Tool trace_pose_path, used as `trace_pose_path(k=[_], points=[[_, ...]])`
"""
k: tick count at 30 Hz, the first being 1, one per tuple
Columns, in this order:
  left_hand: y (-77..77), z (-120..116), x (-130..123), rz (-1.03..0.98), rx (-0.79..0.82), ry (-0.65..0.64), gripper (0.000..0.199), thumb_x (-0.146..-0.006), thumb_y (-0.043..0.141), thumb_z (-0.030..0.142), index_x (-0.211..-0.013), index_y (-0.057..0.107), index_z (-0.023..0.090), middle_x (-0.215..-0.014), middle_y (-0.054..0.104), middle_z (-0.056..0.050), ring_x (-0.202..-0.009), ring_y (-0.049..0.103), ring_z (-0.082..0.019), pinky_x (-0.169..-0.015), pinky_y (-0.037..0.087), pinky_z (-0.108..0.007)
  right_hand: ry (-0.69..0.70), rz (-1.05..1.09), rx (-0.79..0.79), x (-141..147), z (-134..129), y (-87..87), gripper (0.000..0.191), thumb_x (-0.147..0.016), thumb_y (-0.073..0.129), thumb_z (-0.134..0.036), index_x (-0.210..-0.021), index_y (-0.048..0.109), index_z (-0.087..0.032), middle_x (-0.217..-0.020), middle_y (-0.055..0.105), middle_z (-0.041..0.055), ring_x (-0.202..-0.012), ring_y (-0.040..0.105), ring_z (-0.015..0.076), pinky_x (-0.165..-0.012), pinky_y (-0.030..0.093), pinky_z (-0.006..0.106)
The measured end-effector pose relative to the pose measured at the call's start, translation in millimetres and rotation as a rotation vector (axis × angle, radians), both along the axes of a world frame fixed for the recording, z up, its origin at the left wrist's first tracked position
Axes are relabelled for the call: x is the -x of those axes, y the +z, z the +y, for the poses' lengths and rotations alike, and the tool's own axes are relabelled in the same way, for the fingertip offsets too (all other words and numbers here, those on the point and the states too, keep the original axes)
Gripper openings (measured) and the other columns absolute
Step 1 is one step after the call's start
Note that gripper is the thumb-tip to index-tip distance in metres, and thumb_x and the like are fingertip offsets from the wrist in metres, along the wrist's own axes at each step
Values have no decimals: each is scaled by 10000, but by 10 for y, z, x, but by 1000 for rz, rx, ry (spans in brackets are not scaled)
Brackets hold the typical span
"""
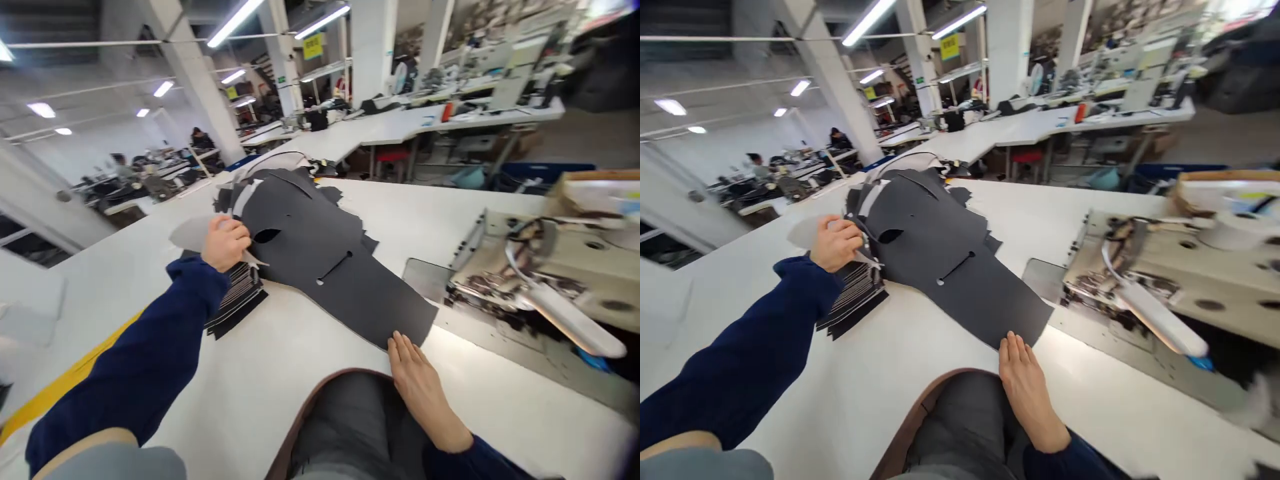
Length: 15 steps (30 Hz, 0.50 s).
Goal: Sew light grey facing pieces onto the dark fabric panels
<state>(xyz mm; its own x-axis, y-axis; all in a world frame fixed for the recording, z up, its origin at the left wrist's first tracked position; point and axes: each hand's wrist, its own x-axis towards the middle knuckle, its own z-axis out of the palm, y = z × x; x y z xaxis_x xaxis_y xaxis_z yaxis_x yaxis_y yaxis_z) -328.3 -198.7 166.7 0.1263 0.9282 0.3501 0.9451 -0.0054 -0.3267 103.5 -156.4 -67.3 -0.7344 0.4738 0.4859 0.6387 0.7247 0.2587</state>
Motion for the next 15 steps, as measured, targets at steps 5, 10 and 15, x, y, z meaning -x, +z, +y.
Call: trace_pose_path(k=[5,10,15], points=[[-855,823,-1906,-7,217,-856,216,-825,464,129,-674,596,210,-947,643,-1,-1031,516,-179,-1059,272,-433,-13,152,219,-244,-347,-8,480,-699,391,50,-1120,599,-53,-1286,520,173,-1204,473,260,-968,450,397],[-1784,1001,-3086,-230,391,-955,239,-879,463,201,-1041,637,225,-1377,445,-63,-1292,357,-219,-1043,337,-387,-141,366,314,-327,-567,40,409,-806,363,-2,-1102,609,-142,-1293,471,167,-1174,459,275,-859,488,424],[-2013,1174,-3141,-365,473,-625,660,-872,473,557,-1417,305,224,-1495,272,-105,-1380,205,-292,-1092,218,-569,-174,468,340,-355,-605,110,262,-818,402,2,-838,627,-129,-1433,293,166,-1328,271,349,-966,425,508]])
